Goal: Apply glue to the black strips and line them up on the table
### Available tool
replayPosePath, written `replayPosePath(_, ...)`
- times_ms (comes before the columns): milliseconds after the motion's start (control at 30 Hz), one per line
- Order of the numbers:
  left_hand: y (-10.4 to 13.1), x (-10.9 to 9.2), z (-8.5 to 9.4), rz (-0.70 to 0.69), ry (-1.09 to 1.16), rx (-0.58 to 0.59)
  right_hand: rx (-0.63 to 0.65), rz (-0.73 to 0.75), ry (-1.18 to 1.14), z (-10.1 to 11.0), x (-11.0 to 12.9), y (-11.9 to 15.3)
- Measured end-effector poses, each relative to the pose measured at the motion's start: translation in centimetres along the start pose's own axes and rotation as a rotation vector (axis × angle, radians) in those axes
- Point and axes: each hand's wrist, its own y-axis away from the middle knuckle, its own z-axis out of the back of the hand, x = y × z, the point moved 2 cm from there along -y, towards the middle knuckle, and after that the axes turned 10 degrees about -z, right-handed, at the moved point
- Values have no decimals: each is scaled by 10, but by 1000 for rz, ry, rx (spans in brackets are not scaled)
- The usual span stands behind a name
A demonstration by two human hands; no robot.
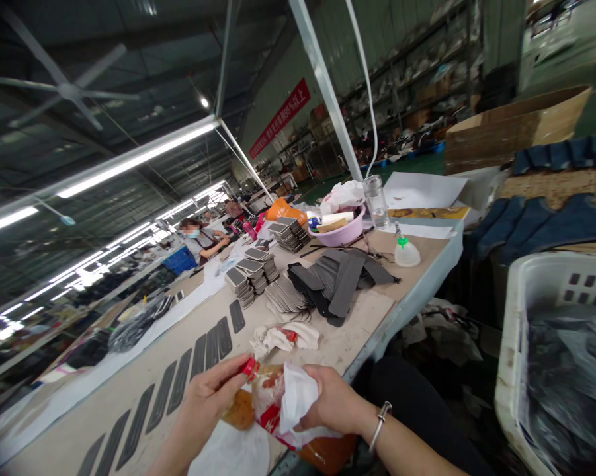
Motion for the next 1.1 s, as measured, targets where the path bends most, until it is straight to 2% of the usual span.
replayPosePath(233, 5, -9, -1, -197, -73, 3, 135, 30, -102, 1, 2, 4)
replayPosePath(333, 7, -12, 1, -333, -72, 76, 155, 68, -49, 6, 4, 7)
replayPosePath(400, 7, -18, 6, -366, -140, 141, 129, 57, -8, 7, 9, 9)
replayPosePath(467, 6, -28, 14, -321, -272, 195, 96, 36, 14, 6, 16, 11)
replayPosePath(567, 1, -48, 23, -227, -528, 196, 69, 23, 34, 2, 24, 12)
replayPosePath(633, -3, -58, 22, -217, -692, 226, 57, 29, 46, 2, 24, 11)
replayPosePath(700, -6, -62, 15, -217, -798, 308, 50, 36, 53, 3, 19, 9)
replayPosePath(767, -7, -60, 6, -213, -823, 366, 56, 46, 54, 6, 11, 6)
replayPosePath(867, -9, -53, -2, -189, -747, 385, 56, 66, 45, 10, -1, 4)
replayPosePath(1100, -12, -57, -1, -147, -622, 453, 61, 49, -43, 8, 3, 4)
